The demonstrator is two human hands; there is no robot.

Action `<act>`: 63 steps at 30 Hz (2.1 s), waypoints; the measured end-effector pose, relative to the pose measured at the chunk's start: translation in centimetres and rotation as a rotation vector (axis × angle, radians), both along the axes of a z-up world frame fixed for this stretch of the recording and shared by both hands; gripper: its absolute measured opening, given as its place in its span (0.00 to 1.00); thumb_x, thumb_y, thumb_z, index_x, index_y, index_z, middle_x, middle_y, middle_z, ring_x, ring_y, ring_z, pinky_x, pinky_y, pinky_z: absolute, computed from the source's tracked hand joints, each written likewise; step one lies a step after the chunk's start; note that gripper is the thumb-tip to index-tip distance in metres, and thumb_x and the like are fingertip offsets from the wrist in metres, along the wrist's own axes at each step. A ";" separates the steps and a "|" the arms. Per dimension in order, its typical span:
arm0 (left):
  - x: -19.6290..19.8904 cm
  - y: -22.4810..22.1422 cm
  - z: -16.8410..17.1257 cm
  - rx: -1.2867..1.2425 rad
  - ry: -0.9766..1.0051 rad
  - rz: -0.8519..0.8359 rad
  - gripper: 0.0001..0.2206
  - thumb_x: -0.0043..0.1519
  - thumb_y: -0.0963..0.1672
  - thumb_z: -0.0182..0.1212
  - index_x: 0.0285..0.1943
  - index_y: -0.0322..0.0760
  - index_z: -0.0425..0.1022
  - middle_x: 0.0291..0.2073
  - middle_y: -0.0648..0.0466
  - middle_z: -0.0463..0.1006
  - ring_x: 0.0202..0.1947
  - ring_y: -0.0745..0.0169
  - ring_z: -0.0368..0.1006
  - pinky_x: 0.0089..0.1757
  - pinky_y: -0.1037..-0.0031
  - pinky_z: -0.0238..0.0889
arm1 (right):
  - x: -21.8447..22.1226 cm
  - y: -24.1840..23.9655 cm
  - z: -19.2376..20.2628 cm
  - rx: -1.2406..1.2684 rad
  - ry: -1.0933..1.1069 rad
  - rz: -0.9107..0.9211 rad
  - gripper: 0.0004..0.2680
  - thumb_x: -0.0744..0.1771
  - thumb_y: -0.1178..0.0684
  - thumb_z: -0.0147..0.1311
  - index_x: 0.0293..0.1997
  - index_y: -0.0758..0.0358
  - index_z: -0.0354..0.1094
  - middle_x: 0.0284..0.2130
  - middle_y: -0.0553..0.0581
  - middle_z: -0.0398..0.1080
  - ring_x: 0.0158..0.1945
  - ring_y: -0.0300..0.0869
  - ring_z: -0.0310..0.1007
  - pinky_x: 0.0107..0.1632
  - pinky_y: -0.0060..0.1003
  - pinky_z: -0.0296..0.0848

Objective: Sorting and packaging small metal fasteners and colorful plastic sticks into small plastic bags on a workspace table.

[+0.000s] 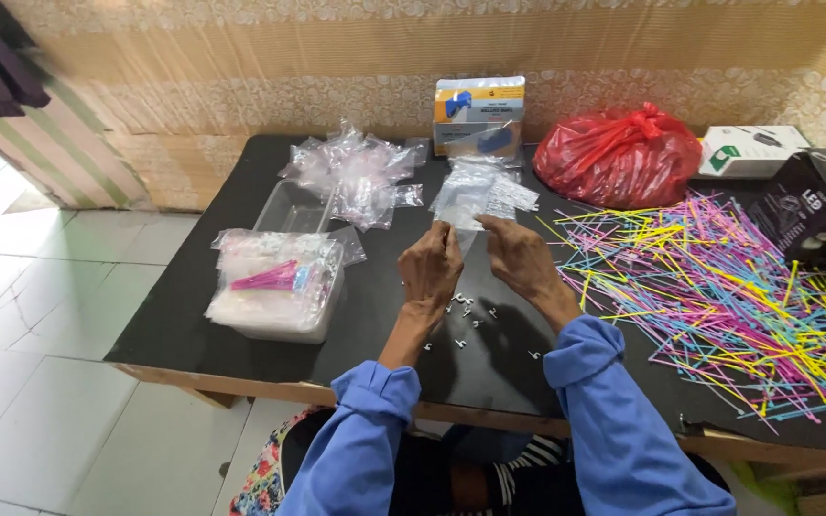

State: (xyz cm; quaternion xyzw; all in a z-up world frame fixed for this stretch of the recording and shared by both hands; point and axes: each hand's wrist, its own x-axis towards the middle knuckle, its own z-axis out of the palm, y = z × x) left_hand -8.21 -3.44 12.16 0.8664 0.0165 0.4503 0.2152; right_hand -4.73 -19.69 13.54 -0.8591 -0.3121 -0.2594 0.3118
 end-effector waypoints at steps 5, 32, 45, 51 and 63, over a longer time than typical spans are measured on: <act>-1.1 -1.4 1.4 -0.046 0.038 -0.124 0.06 0.66 0.46 0.57 0.36 0.46 0.73 0.18 0.52 0.75 0.23 0.49 0.79 0.28 0.64 0.71 | -3.9 -0.8 3.6 -0.112 0.012 0.099 0.09 0.67 0.57 0.50 0.50 0.53 0.72 0.44 0.61 0.76 0.43 0.61 0.79 0.41 0.52 0.78; -4.4 -8.6 1.6 -0.069 0.240 -0.289 0.06 0.65 0.45 0.58 0.35 0.45 0.70 0.22 0.50 0.72 0.26 0.44 0.77 0.30 0.58 0.71 | -4.8 -23.8 -6.7 -0.608 0.320 -0.379 0.13 0.63 0.49 0.57 0.52 0.50 0.75 0.46 0.58 0.77 0.53 0.54 0.77 0.55 0.50 0.73; -4.3 -10.0 1.9 -0.165 0.296 -0.340 0.06 0.64 0.46 0.60 0.35 0.44 0.72 0.20 0.47 0.74 0.26 0.38 0.77 0.30 0.55 0.70 | -1.9 -27.7 -5.5 -0.227 0.383 -0.353 0.08 0.65 0.49 0.56 0.45 0.47 0.80 0.38 0.59 0.81 0.47 0.58 0.79 0.51 0.52 0.74; -3.9 -10.2 1.5 -0.195 0.326 -0.339 0.06 0.63 0.46 0.61 0.34 0.45 0.73 0.20 0.49 0.76 0.27 0.39 0.78 0.30 0.56 0.70 | -5.9 -24.6 1.6 -0.211 0.516 -0.313 0.09 0.66 0.50 0.54 0.44 0.58 0.81 0.40 0.65 0.80 0.48 0.65 0.78 0.54 0.58 0.72; -4.3 -10.1 2.0 -0.234 0.343 -0.357 0.05 0.62 0.46 0.61 0.35 0.44 0.73 0.21 0.45 0.77 0.29 0.35 0.78 0.32 0.52 0.69 | -2.2 -28.0 -2.7 -0.320 0.422 -0.409 0.08 0.65 0.53 0.52 0.42 0.52 0.80 0.36 0.66 0.79 0.44 0.65 0.78 0.51 0.58 0.74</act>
